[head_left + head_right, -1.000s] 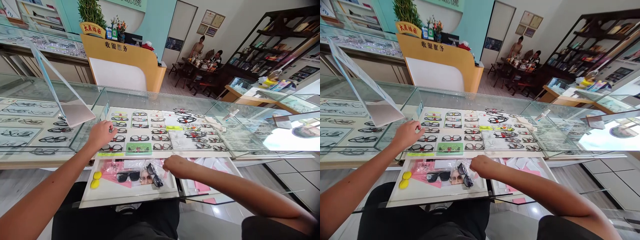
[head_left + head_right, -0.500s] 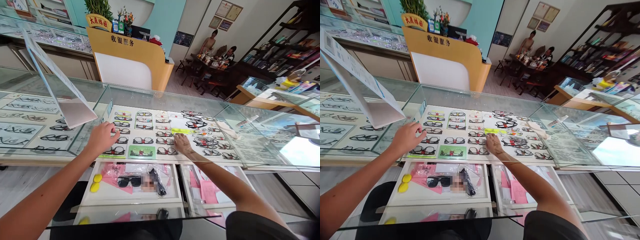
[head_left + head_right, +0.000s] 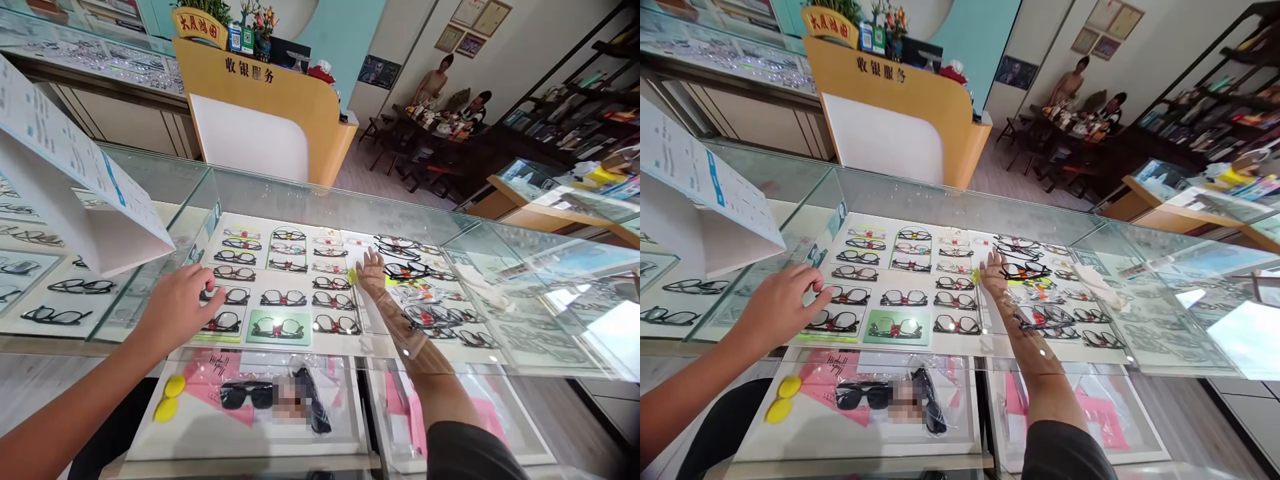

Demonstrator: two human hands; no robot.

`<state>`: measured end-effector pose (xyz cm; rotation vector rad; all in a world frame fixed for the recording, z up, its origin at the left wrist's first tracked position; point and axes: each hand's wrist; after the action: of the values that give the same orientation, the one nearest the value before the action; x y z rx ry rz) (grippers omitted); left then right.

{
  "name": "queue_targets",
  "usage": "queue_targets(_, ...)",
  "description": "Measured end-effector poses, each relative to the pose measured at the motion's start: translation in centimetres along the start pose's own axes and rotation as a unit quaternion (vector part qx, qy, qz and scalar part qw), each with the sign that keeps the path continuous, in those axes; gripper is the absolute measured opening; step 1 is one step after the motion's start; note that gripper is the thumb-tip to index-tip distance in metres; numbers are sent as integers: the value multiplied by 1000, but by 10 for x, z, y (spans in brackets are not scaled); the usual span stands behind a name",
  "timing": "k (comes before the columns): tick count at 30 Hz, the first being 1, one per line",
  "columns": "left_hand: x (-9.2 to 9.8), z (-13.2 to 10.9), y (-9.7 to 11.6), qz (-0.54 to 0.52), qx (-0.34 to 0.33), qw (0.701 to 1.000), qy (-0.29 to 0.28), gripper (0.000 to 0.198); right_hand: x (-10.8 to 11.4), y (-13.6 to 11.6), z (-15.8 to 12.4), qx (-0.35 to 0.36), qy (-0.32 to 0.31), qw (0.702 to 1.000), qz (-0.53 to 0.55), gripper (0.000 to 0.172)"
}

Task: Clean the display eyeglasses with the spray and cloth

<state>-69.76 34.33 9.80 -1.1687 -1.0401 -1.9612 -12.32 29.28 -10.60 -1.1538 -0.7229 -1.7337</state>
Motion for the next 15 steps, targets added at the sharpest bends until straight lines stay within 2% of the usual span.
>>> queue_targets(7, -2, -2, -4, 12, 2, 1000, -10, 33, -29, 17, 49, 9, -15, 1000, -6, 54)
queue_targets(15, -7, -3, -7, 22, 20, 999, -13, 29, -43, 21, 70, 42, -21, 998, -33, 57)
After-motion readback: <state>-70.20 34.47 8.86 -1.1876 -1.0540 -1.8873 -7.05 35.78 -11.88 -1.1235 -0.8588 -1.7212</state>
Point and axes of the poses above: each hand's wrist, its own z-axis towards the middle knuckle, its own x-axis out of the back of the hand, y = z × x, and after that the axes turned 7 degrees about y, right-handed
